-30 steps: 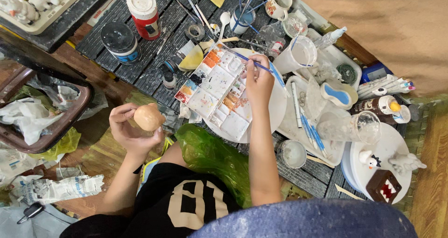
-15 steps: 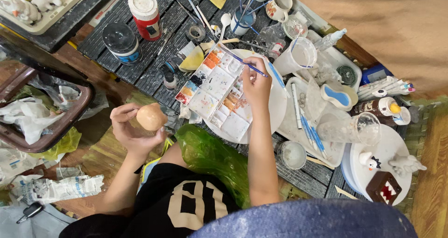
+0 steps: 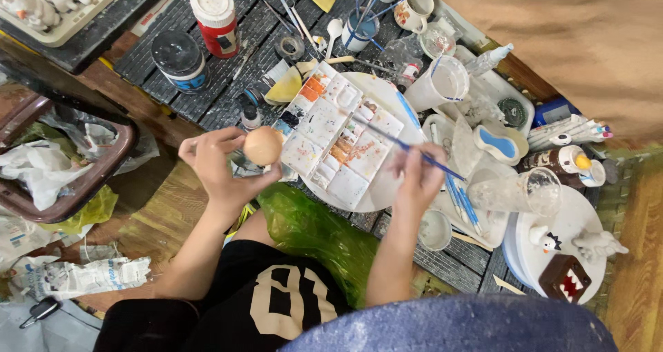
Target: The person paints details on small ceramic figurines using a fine brush and watercolor paints. They first add black details to a white penguin-like figure, then switch to a beige head-shaped figurine to paint facial features.
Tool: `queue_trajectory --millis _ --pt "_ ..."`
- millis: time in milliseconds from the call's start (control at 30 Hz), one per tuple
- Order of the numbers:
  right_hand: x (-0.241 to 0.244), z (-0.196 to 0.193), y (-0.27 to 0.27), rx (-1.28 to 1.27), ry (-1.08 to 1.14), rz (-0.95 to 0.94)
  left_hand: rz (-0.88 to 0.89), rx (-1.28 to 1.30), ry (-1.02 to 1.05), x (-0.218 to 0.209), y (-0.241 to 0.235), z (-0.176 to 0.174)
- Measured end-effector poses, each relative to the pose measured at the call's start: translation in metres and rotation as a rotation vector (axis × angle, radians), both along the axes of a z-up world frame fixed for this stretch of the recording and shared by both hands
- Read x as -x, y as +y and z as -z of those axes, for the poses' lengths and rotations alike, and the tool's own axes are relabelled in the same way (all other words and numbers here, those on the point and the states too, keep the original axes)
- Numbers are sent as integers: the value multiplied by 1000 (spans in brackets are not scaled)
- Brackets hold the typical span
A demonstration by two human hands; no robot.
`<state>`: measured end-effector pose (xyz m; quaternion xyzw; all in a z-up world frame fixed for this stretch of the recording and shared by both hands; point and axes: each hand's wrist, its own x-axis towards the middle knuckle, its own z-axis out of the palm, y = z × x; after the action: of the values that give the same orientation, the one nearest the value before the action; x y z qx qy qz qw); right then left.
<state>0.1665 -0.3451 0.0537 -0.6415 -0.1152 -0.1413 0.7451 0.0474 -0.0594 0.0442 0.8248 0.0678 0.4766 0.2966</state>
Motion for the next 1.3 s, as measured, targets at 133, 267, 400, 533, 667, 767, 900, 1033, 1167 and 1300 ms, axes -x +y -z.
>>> queue_trajectory --millis 133,267,400,533,667,767,900,1033,1167,1300 --pt "38 2 -12 -90 -27 -41 1 -111 37 -14 -19 -1" --pt "63 12 -3 17 -95 -85 79 -128 16 -24 -33 -5" --pt "74 16 1 60 -94 -166 137 -146 51 -21 -39 -9" --pt "71 21 0 142 -118 -95 115 -181 28 -23 -43 -10" --pt "64 18 -10 66 -145 -17 96 -183 35 -23 -46 -9" --pt "68 16 -5 57 -180 -81 103 -192 30 -23 -45 -10" --pt "77 22 3 78 -139 -145 109 -205 18 -21 -46 -9" --pt "57 22 -12 106 -203 19 72 -224 25 -22 -47 -7" --pt "53 24 -8 42 -271 -83 82 -221 24 -22 -48 -7" --pt "74 16 4 143 -185 -110 79 -244 1 -22 -49 -6"
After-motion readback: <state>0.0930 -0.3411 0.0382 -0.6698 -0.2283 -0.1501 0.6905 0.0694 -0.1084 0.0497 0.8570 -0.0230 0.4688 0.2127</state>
